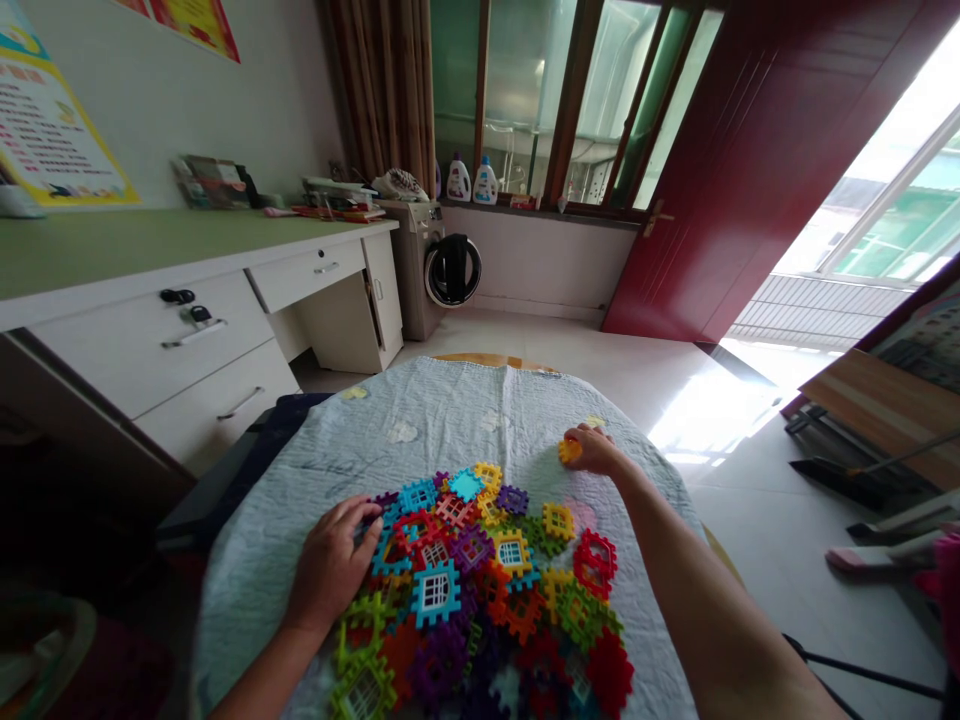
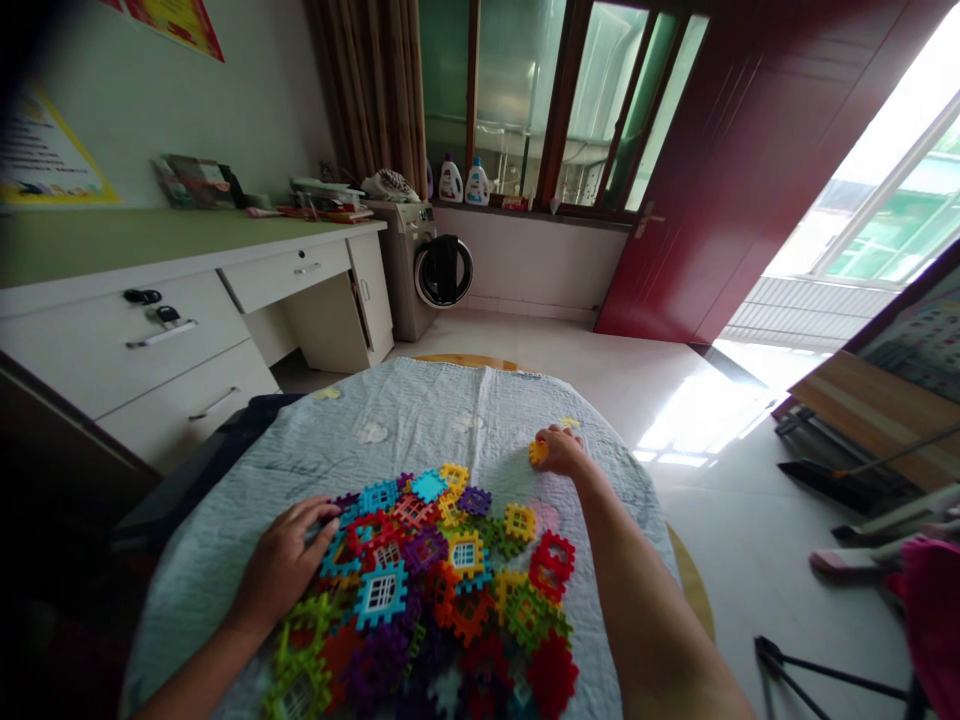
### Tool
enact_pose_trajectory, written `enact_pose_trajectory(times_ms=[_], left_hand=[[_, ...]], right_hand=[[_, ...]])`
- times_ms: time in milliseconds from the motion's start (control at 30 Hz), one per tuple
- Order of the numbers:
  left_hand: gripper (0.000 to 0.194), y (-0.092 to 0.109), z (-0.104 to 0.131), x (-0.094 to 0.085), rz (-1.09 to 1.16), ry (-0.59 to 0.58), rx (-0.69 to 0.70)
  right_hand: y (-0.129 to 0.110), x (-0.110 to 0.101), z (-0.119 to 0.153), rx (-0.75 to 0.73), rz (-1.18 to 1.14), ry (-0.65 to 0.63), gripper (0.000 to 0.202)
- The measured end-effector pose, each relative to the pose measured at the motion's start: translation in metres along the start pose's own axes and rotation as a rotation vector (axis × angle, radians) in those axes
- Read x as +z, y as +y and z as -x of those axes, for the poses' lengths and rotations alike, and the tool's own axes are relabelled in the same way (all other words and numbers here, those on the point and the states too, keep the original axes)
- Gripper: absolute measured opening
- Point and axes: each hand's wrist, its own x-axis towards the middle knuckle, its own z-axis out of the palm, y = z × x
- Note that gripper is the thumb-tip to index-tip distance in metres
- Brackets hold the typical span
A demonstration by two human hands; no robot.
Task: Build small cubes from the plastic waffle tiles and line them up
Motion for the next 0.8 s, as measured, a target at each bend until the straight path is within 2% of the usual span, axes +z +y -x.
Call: enact_pose_trajectory(times_ms=[133,233,400,467,633,800], left_hand=[[0.03,0.0,0.0,0.0,0.004,-0.001,-0.003],[0.031,-0.001,0.0,0.001,0.01,-0.008,-0.006],[0.03,-0.002,0.0,0.001,0.013,-0.015,-0.003],[0.03,-0.002,0.0,0.001,0.009,-0.01,-0.002],[0.031,0.001,-0.001,-0.001,0.002,-0.002,0.001],[0.032,0.004,-0.001,-0.002,-0.004,0.004,0.001]], right_hand=[[0.009,0.003,0.0,0.021,-0.037,0.029,0.056],[0.025,-0.004,0.0,0.04,-0.085,0.093,0.064],[0.049,-0.014,0.009,0.101,-0.112,0.185,0.054],[0.046,-0.01,0.013,0.097,-0.104,0.175,0.054],[0.02,0.004,0.016,0.053,-0.075,0.126,0.065],[0.013,-0.001,0.016,0.058,-0.027,0.116,0.069]])
